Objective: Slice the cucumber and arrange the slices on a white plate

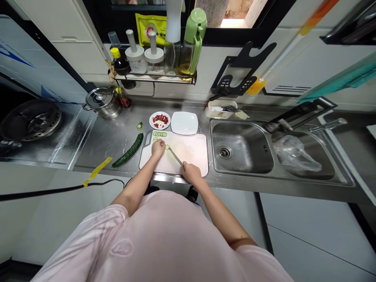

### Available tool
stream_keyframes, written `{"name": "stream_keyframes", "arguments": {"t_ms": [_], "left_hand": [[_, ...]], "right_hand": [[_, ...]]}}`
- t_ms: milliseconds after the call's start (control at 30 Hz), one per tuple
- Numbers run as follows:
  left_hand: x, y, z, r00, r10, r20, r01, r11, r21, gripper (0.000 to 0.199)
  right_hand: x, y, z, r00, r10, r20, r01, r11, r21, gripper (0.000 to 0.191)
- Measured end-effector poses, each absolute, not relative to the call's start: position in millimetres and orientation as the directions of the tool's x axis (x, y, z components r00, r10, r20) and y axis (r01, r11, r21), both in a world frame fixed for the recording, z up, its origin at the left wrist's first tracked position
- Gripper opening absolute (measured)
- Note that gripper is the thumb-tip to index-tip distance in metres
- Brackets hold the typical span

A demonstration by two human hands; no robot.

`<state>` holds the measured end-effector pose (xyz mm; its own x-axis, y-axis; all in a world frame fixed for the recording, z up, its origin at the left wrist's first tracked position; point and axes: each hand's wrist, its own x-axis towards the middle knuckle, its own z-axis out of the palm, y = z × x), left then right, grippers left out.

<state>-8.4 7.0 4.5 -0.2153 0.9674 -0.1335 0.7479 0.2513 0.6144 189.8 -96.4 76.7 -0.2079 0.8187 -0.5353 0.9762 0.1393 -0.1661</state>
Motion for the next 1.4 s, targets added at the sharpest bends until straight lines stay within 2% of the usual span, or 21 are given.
{"name": "stream_keyframes", "arguments": {"t_ms": [567,933,1400], "left_hand": [[-11.2,11.4,-1.0,-0.224,0.963,-0.148,0.723,0.266,0.637,0.013],[-11.8,12.5,-0.2,-0.224,0.959,-0.175,0.725,0.284,0.627,0.014],[-10.4,12.9,5.7,-0.242,0.945,-0.219,0.708,0.326,0.626,0.015]], "right_hand": [[179.8,-92.7,78.7,-0.238,0.793,-0.561,0.966,0.134,-0.220,0.023],[164.6,-82.5,79.1,-0.212,0.776,-0.594,0.972,0.102,-0.214,0.024],[161.7,-76.6,72.5,-0.225,0.793,-0.567,0.969,0.124,-0.213,0.027]]}}
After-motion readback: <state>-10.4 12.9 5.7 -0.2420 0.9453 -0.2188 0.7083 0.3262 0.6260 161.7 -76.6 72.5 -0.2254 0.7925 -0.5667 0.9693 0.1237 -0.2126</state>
